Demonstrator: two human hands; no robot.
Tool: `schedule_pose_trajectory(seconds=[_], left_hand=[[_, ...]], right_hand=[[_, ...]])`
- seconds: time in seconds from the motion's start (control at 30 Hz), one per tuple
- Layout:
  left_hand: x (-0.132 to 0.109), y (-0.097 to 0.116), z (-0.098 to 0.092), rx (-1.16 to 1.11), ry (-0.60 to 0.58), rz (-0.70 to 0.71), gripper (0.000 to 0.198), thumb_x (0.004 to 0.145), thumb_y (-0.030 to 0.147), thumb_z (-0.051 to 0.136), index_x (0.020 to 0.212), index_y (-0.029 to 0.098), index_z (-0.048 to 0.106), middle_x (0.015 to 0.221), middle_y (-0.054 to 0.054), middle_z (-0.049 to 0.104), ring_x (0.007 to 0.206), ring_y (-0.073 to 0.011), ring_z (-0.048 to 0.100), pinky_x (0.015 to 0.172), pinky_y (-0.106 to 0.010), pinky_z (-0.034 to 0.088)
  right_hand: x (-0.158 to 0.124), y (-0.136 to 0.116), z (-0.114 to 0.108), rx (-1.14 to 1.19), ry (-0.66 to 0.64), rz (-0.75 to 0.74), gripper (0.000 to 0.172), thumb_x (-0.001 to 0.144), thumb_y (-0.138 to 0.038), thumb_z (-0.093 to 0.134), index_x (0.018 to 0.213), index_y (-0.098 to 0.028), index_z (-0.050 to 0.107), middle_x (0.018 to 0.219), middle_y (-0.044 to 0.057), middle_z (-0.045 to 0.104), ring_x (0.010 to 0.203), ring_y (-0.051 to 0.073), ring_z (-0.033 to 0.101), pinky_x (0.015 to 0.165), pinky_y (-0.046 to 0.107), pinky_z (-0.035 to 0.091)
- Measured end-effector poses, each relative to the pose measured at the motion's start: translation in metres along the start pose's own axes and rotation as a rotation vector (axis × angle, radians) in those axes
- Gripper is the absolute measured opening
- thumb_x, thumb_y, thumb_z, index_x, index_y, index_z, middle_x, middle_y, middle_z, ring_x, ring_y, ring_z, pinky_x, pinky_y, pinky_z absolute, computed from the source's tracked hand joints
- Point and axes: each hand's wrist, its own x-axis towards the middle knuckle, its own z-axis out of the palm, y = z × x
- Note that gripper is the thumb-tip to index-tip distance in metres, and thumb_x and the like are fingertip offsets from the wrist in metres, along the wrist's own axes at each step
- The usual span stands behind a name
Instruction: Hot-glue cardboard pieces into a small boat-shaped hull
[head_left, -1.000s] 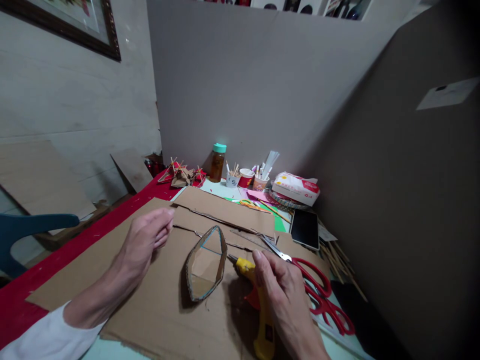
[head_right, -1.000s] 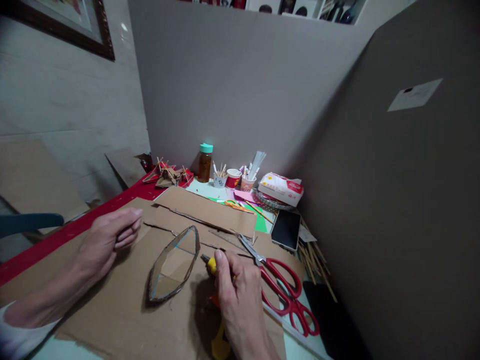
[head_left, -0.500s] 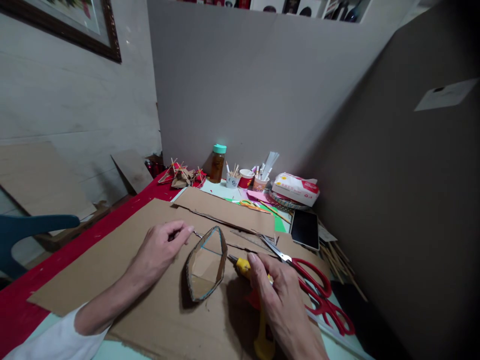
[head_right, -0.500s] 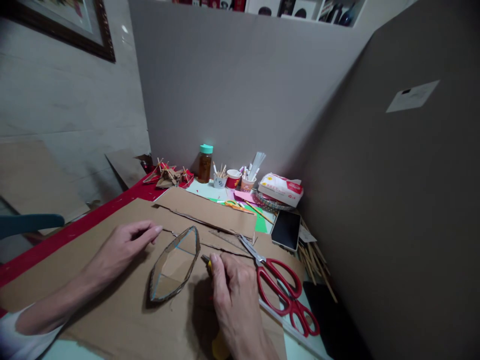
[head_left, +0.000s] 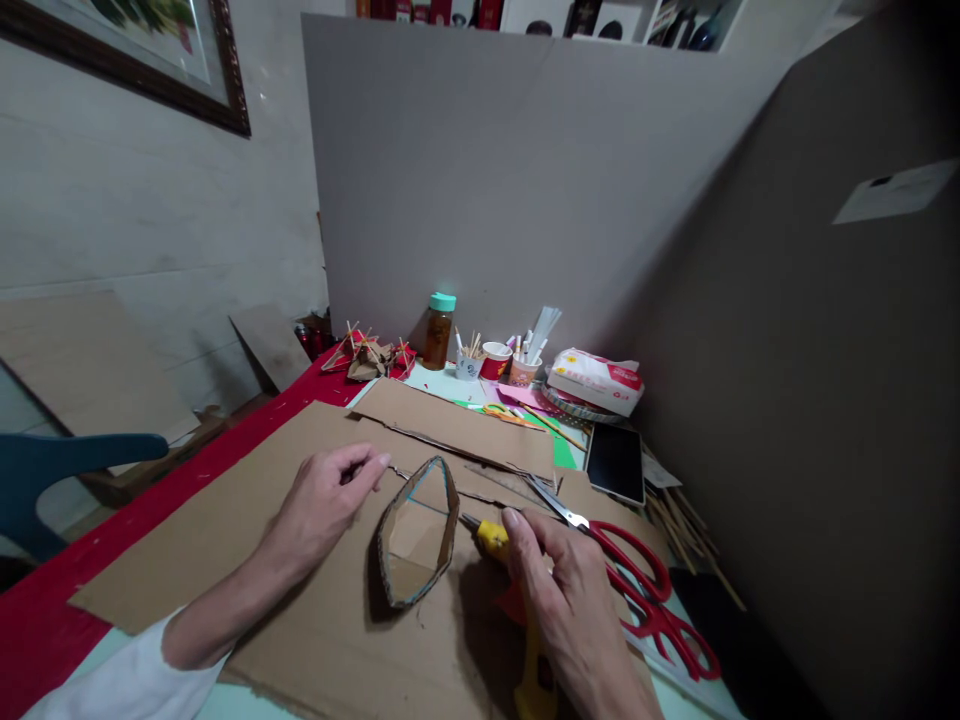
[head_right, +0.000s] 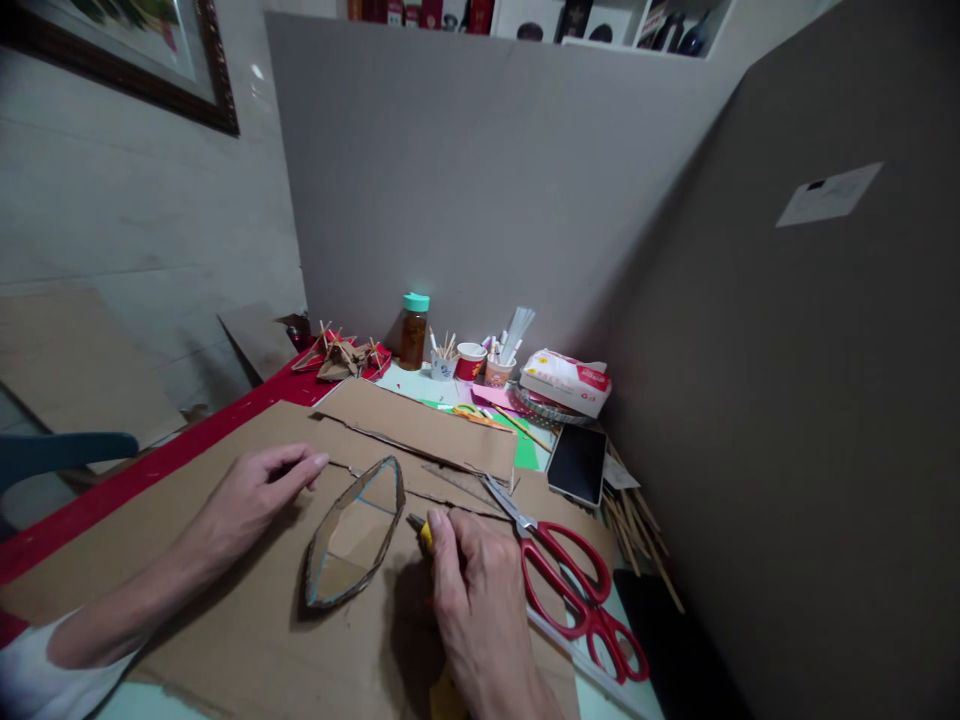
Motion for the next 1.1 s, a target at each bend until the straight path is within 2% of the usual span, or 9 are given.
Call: schedule_pose_trajectory(seconds=[0.3,0.57,0.8,1.1], left_hand=[[0.0,0.002,0.008,0.088,-0.064,0.03,0.04,0.085,0.054,0.04,0.06,0.023,0.039,0.06,0.004,0.038,0.062,-0.0164,0.04,0.061,-0.03,0.03],[0.0,0.003,0.01,0.152,-0.111,0.025,0.04,0.087,0.053,0.039,0.062,0.023,0.042,0.063,0.003,0.043,0.065,-0.0172,0.044,0.063,-0.03,0.031],[-0.001,0.006,0.01,0.194,-0.183,0.03,0.03,0.087,0.048,0.047,0.081,0.021,0.059,0.07,0.002,0.058,0.067,-0.0185,0.052,0.064,-0.029,0.037],[-0.003,0.01,0.01,0.26,-0.201,0.068,0.026,0.085,0.043,0.049,0.089,0.021,0.063,0.066,0.002,0.058,0.063,-0.0193,0.053,0.063,-0.03,0.037]], right_hand=[[-0.002,0.009,0.01,-0.039,0.026,-0.104,0.046,0.103,-0.043,0.041,0.062,-0.022,0.039,0.054,-0.004,0.045,0.049,0.011,0.042,0.049,0.026,0.028],[-0.003,0.007,0.009,-0.107,0.031,-0.212,0.043,0.104,-0.034,0.041,0.064,-0.021,0.038,0.057,-0.004,0.047,0.05,0.011,0.042,0.05,0.025,0.029],[-0.005,0.015,0.017,-0.137,-0.049,-0.292,0.017,0.101,-0.019,0.049,0.084,-0.019,0.054,0.082,0.002,0.059,0.077,0.019,0.055,0.069,0.03,0.04],[-0.008,0.014,0.019,-0.113,-0.13,-0.268,0.01,0.099,-0.015,0.049,0.094,-0.018,0.057,0.094,0.006,0.061,0.089,0.024,0.055,0.078,0.039,0.046]])
